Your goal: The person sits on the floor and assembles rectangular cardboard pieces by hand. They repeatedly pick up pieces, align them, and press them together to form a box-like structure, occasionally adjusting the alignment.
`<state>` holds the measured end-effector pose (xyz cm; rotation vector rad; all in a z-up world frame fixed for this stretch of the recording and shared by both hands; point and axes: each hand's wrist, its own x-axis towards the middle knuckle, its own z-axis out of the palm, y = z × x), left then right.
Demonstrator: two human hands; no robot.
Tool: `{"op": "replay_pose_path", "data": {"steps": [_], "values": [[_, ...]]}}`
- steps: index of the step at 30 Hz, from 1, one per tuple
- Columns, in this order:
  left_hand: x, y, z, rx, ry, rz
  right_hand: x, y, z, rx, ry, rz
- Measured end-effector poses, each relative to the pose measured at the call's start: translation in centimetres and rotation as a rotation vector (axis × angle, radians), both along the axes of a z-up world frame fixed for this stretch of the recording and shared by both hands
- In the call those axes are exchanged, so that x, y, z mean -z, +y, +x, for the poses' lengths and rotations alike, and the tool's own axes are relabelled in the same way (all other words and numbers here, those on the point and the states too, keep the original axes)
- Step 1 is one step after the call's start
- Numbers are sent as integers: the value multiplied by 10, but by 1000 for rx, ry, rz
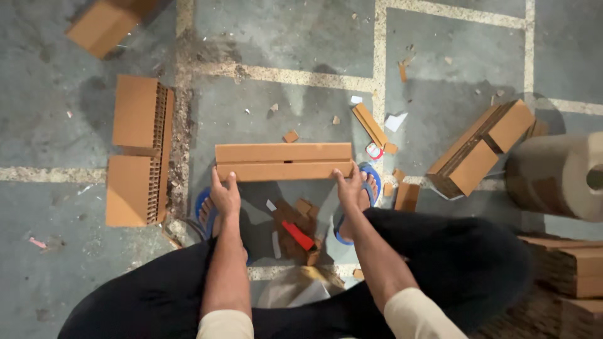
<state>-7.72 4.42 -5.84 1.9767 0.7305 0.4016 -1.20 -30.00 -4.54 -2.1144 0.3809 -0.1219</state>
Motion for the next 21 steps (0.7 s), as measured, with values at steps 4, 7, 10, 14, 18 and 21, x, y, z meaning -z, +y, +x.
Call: {"op": "replay_pose_path", "data": {"steps": [4, 7, 10, 14, 18, 21], "values": [[-6, -2, 3, -9, 50, 19, 12, -9, 1, -34, -35, 81], [-9, -4, 7, -23, 91, 3, 19, -14, 10, -56, -40, 14], [-10, -8, 15, -17, 90, 28, 18, -17, 19, -21, 46, -4], [-10, -4, 16, -22, 43, 67, 9, -11, 12, -79, -27, -26], [-5, -3, 19, -28, 172, -18, 5, -13, -1, -47, 79, -119], [-5, -1, 19, 2, 175, -24, 3, -11, 2, -86, 56, -34]]}}
